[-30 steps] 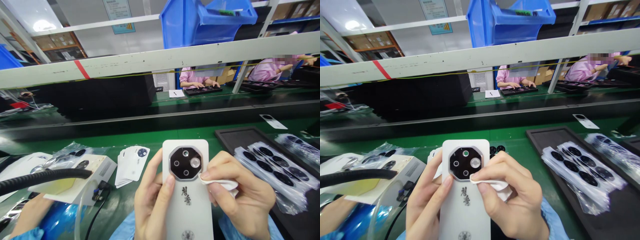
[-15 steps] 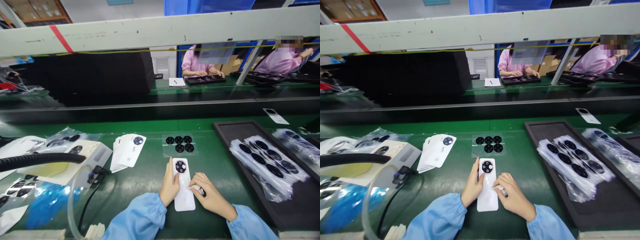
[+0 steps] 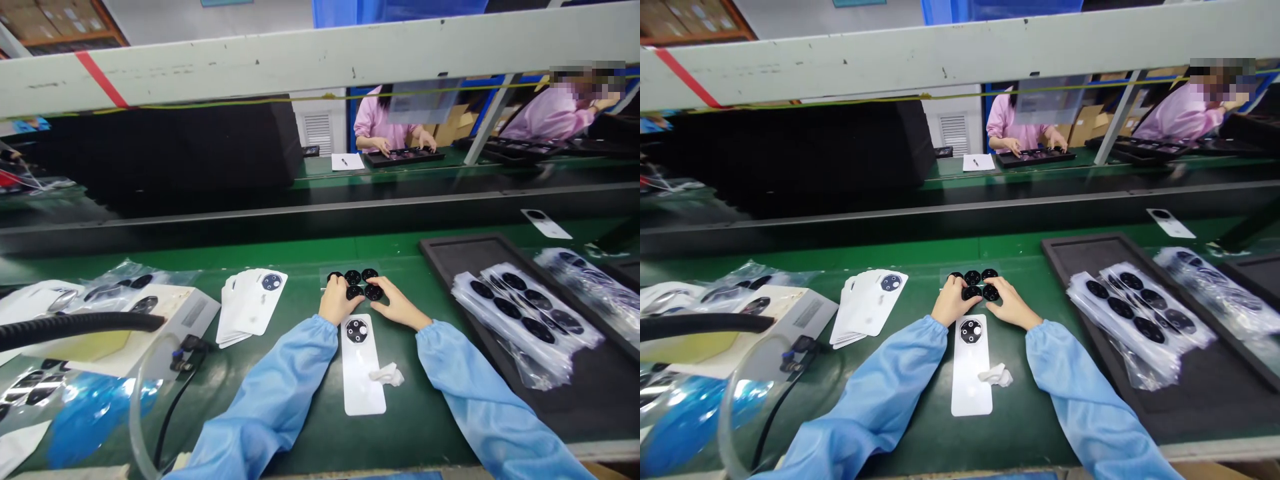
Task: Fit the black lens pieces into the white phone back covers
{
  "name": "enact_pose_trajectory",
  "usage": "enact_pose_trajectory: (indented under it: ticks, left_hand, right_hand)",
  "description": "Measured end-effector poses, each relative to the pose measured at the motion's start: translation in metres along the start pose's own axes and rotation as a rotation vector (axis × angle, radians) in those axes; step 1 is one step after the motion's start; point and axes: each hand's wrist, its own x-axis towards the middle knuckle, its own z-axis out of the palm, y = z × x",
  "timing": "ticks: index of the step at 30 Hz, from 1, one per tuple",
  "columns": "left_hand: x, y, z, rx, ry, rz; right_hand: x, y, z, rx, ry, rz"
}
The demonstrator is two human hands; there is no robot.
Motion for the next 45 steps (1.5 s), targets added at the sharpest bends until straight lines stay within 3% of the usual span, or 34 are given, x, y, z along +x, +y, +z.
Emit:
enact_pose_trajectory:
  ticks: [3,9,22,36,40,45]
  left_hand:
    - [0.001,0.003,0.001,0.060,-0.037,-0.024]
    - [0.013,0.007,-0.006,0.161,-0.139,-0.062]
    - [0.001,0.052,-0.014,0.398,-0.209,0.012]
    - [-0.010,-0.003,-0.020,0.304,-0.048,0.113]
    - [-0.010,-0.009,-0.022,0.307,-0.069,0.136]
    - [-0.007,-0.011,-0.032,0.266,-0.187,0.201]
  right_hand:
    - [-0.001,0.012,0.004,-0.002,0.002,0.005]
    - [-0.009,0.012,0.008,0.005,0.008,0.000]
    - [-0.009,0.012,0.009,-0.001,0.023,-0.007]
    - [-0.009,0.015,0.011,0.013,0.048,-0.014]
    - [-0.009,0.018,0.012,0.013,0.053,-0.017]
    - [-0.009,0.019,0.013,0.012,0.056,-0.020]
